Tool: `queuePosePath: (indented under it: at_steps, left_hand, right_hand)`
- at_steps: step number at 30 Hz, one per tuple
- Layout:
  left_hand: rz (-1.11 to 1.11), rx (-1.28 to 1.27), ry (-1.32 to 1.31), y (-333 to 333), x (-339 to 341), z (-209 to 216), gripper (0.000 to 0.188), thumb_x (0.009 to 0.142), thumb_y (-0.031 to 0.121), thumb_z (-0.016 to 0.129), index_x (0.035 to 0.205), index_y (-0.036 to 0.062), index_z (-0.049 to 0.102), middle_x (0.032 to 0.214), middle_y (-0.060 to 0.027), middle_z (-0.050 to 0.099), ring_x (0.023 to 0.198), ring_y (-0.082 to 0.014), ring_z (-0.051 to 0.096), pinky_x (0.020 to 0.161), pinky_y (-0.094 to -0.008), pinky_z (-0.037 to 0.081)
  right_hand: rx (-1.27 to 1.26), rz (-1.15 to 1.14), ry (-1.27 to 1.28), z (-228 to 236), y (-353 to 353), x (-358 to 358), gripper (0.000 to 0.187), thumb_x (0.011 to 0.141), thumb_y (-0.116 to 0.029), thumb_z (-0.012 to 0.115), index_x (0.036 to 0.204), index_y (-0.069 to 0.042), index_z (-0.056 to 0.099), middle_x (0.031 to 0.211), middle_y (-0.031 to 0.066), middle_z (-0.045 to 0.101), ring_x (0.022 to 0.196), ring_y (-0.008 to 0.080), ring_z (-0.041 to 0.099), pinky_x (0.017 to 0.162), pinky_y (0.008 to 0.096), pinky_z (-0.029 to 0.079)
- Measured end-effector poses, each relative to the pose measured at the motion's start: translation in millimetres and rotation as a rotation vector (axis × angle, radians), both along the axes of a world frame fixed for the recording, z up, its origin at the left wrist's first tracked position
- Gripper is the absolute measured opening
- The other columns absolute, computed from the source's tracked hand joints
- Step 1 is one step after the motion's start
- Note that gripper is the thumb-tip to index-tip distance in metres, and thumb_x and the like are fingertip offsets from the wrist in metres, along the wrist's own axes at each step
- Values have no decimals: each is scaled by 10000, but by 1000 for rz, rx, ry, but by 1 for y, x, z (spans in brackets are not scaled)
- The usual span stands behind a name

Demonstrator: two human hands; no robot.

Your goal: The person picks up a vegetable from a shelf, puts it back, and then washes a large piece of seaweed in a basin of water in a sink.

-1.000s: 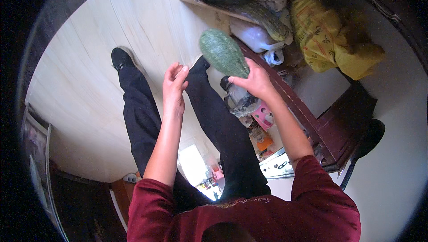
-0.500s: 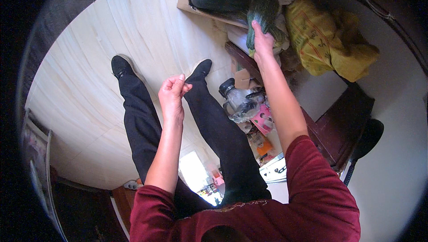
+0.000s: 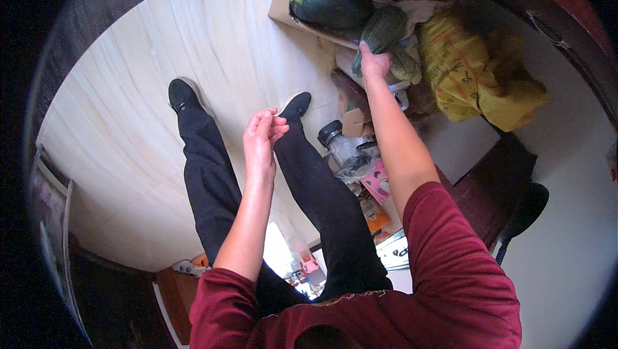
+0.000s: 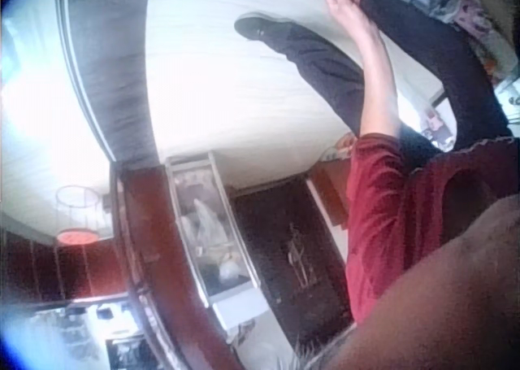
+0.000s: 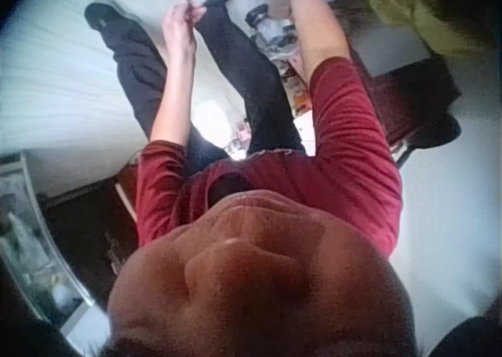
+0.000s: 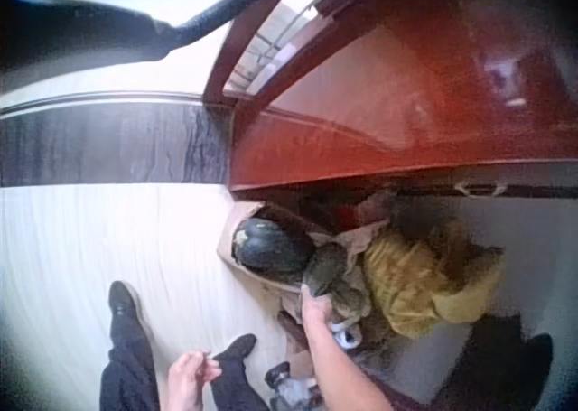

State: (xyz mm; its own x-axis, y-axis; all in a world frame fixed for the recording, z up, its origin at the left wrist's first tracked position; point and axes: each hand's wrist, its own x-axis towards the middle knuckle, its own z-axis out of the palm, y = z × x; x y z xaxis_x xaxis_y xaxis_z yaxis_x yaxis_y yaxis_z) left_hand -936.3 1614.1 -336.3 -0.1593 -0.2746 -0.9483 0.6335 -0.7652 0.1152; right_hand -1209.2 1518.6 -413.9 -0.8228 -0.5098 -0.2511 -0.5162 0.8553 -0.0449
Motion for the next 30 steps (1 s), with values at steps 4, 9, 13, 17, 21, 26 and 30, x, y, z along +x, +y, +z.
queuePosePath:
  at_steps: [4, 9, 13, 17, 21, 26, 30]
  left_hand:
    - [0, 5, 18, -2, 0, 0, 197, 901, 187, 462, 974, 28, 552, 774, -47, 609, 662, -95, 576, 636, -205, 446]
    - [-4, 12, 13, -3, 1, -1, 202, 900, 188, 466, 983, 26, 552, 779, -46, 608, 663, -96, 575, 642, -208, 447]
    - [-7, 9, 19, -2, 1, -1, 204, 897, 189, 471, 984, 23, 552, 780, -45, 608, 664, -97, 575, 647, -211, 448]
    - [5, 7, 9, 2, 3, -3, 206, 895, 192, 475, 985, 24, 553, 780, -45, 609, 661, -96, 575, 647, -211, 448]
    - [-5, 18, -7, 6, 8, -8, 223, 886, 212, 476, 996, 32, 548, 784, -53, 607, 675, -118, 584, 681, -238, 460]
    - [36, 11, 6, 5, 9, -6, 210, 896, 191, 472, 986, 20, 554, 773, -44, 608, 660, -97, 576, 644, -213, 448]
    - [35, 22, 2, 3, 7, -5, 214, 897, 190, 470, 989, 16, 553, 773, -43, 607, 663, -98, 576, 645, -213, 448]
  right_hand:
    - [-12, 256, 136, 24, -20, 24, 848, 603, -416, 729, 1214, 53, 375, 1268, 272, 354, 1178, 384, 349, 982, 423, 291]
    - [-89, 898, 90, 36, -72, 99, 896, 582, -369, 750, 1284, -41, 303, 1297, 218, 327, 1196, 362, 310, 980, 478, 248]
    - [8, 1271, 72, 30, -98, 129, 921, 540, -385, 775, 1291, -121, 310, 1287, 128, 344, 1192, 312, 309, 972, 462, 243]
    - [144, 1456, 169, 18, -105, 117, 868, 525, -418, 765, 1249, -147, 370, 1197, 94, 426, 1112, 288, 392, 922, 441, 301]
    - [94, 1502, 109, 16, -107, 103, 806, 519, -395, 767, 1189, -101, 428, 1118, 95, 469, 1037, 281, 441, 882, 414, 347]
    - [19, 1470, 24, 43, -101, 83, 794, 539, -346, 764, 1192, -70, 408, 1164, 125, 428, 1069, 305, 426, 891, 410, 376]
    - [-54, 1427, -93, 57, -98, 62, 796, 539, -310, 771, 1197, -65, 394, 1154, 146, 430, 1047, 321, 440, 890, 390, 392]
